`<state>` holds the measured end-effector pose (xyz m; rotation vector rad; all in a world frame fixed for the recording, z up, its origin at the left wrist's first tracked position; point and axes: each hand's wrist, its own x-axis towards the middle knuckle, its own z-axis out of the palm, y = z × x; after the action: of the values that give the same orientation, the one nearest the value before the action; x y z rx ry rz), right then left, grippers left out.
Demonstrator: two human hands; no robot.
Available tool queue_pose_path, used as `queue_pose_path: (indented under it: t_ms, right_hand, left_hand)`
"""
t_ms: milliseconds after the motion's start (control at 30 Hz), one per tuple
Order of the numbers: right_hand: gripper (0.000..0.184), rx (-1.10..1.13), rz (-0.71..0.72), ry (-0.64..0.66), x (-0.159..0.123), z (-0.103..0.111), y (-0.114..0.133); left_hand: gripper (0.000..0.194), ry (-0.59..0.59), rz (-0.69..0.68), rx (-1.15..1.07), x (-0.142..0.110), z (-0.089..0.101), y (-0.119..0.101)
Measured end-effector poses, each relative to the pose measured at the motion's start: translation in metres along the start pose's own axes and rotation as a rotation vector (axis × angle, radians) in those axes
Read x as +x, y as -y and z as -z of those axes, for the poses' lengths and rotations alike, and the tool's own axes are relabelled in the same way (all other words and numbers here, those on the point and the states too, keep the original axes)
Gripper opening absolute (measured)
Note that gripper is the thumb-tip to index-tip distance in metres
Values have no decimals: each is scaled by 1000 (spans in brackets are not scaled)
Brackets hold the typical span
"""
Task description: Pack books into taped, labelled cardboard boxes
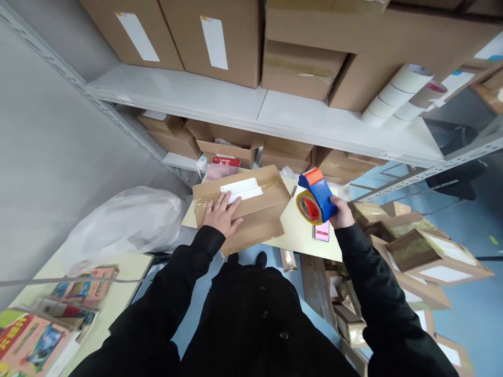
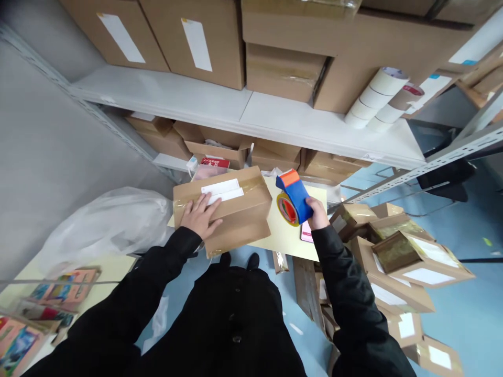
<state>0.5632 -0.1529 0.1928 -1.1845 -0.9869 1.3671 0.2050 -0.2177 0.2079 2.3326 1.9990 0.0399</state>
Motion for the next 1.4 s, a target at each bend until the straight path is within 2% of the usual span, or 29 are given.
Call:
queue_pose_path:
  t_ms: [67, 133, 200, 300, 400, 467, 633, 833, 1000, 1100, 1167, 1267, 1333, 1400]
  right_hand:
    - [30, -68, -16, -2, -23, 23, -8]
    - [32, -195, -12, 41, -48, 36, -21]
    - [35, -401, -8, 95, -69, 37, -37]
    - [37, -811, -78, 75, -84, 20, -68]
    - [39, -1169, -234, 49, -77, -9, -99]
    - [40, -1297, -321, 72, -64, -26, -117]
    - [46, -1350, -415, 98, -39, -50, -148]
    - [52, -1353, -493, 134, -34, -50, -165]
    - [68, -1356, -459, 160, -44, -52, -163]
    - [72, -1357, -351, 89, -49, -51, -149]
    - [70, -1303, -236, 22, -45, -49, -131]
    - [70, -1123, -29, -40, -26, -54, -89]
    - [74, -983, 127, -40, -9, -66, -59]
    - [73, -884, 229, 18, 6, -86, -36]
  left_hand:
    - [62, -1, 47, -6, 4, 4, -4]
    - [60, 4, 104, 0, 7, 6, -9]
    - [59, 5, 130, 14, 8, 5, -14]
    - [59, 5, 124, 36, 7, 2, -19]
    - [60, 15, 132, 50, 5, -2, -21]
    - [60, 18, 139, 57, 5, -3, -21]
    - [59, 18, 137, 91, 7, -3, -14]
    - [58, 25, 134, 80, 7, 0, -9]
    - [59, 19, 108, 47, 6, 3, -7]
    - [59, 6, 92, 13, 3, 2, -3]
    - [57, -25, 79, -3, 1, 0, 1]
    - [55, -62, 49, -7, -2, -3, 6]
    - [56, -63, 30, -9, -3, -4, 8]
    - [56, -69, 26, -10, -3, -4, 7]
